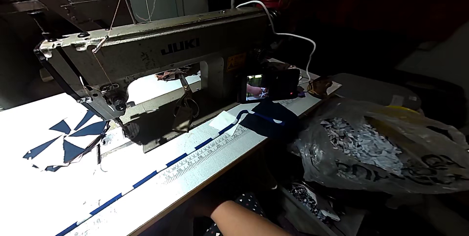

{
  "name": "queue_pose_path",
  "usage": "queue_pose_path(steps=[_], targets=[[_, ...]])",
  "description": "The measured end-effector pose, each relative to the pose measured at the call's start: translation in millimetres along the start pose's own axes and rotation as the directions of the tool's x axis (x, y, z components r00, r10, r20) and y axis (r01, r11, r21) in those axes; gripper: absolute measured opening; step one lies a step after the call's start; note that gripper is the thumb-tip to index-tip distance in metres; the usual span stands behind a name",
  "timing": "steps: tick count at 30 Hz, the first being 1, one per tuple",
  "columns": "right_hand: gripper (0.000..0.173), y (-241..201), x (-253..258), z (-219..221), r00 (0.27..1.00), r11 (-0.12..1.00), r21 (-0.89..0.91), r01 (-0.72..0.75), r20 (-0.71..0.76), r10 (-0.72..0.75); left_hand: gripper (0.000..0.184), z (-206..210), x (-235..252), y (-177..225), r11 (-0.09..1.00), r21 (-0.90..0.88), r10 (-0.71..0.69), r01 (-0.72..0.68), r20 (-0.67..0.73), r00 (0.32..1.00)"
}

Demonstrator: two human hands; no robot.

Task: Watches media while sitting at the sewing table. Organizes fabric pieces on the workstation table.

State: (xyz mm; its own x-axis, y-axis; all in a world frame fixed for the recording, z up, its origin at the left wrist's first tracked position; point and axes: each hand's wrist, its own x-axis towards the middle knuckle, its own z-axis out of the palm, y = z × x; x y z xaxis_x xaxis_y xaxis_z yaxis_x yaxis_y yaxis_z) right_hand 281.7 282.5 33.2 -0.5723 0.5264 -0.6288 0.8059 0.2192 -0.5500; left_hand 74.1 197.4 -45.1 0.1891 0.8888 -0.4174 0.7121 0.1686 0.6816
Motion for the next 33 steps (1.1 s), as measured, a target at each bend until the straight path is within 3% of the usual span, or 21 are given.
queue_pose_path(steps=[15, 18, 22, 29, 33], targets=[[0.039, 4.1, 4.8, 1.0, 1.000, 1.000, -0.011, 0.012, 0.004, -0.012, 0.041, 3.8, 3.3, -5.1, 0.997, 0.055, 0.047, -0.045, -0.033, 0.998], [0.039, 2.4, 2.6, -0.4, 1.000, 1.000, -0.012, 0.007, 0.001, -0.007, 0.040, -4.1, -0.9, 15.9, 0.998, 0.027, -0.058, 0.057, 0.026, 0.998], [0.039, 2.7, 2.7, 0.1, 1.000, 1.000, -0.024, 0.009, -0.010, -0.010, 0.038, 1.7, 2.6, 0.4, 0.996, 0.062, 0.061, -0.059, -0.038, 0.997], [0.040, 4.6, 4.4, 1.3, 1.000, 1.000, -0.007, 0.004, -0.022, -0.004, 0.040, -6.8, -10.1, 37.6, 0.994, 0.027, -0.104, 0.105, -0.007, 0.995], [0.041, 5.1, 5.3, 1.1, 1.000, 1.000, 0.002, 0.001, -0.026, -0.001, 0.040, -2.7, -3.6, 20.5, 0.998, 0.051, -0.040, 0.041, -0.029, 0.999]])
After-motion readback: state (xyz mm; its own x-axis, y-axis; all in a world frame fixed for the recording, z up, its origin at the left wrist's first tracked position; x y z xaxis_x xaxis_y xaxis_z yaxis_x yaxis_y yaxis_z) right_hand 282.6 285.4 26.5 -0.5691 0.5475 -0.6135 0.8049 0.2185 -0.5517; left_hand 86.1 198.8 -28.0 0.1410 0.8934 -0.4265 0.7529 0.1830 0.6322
